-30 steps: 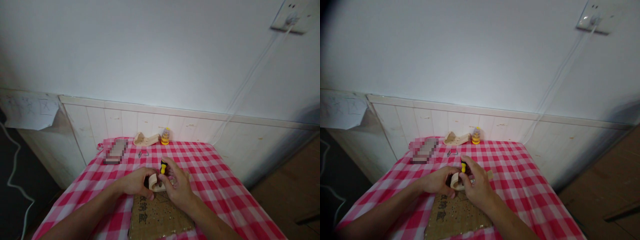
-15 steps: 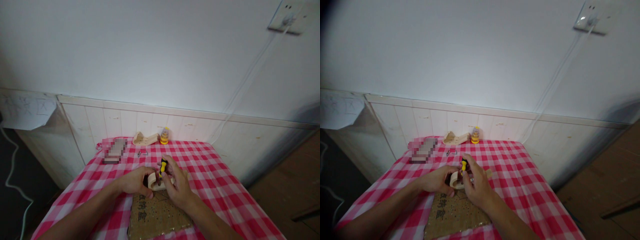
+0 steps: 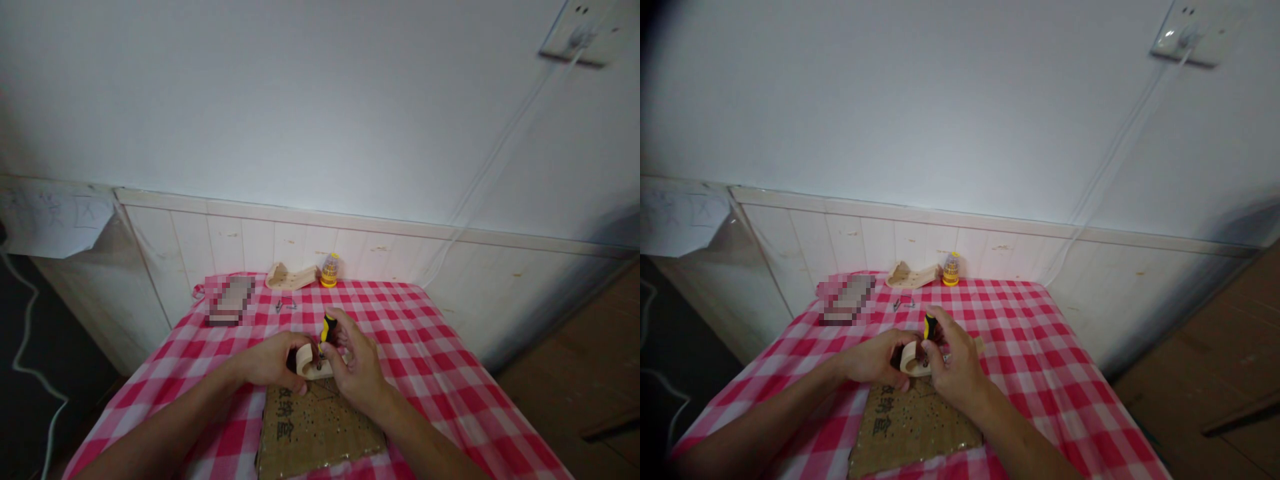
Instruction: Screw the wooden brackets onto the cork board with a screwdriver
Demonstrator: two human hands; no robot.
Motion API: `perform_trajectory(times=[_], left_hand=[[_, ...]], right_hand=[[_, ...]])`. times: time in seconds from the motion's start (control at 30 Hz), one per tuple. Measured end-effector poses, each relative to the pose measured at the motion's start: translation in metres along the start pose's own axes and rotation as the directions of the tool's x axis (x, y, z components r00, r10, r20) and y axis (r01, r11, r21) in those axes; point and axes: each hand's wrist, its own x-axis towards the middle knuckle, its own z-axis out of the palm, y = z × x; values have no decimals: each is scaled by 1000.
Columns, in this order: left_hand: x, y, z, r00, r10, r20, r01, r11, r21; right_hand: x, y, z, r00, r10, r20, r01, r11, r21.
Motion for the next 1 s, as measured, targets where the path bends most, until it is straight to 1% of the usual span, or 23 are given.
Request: perform_trajectory(times=[0.37,0.53,0.77,1.0], left_hand=[[0,-3,1,1000,7,-5,-7,1000,-14],[0,-6,1,1000,28,-1,-28,999,-21],[1,-5,1,999,52,2,-52,998,-29],[0,-1,1,1000,26,-5,-27,999,-25]], right_hand=[[0,-1,2,999,20,-29,-21,999,-27],[1,-2,2,999,-3,-37,2,1000,-9],[0,-1,3,999,12,-50,-12,1000,-9],[-1,-5,0,998,-55,-13,54,995,-87]])
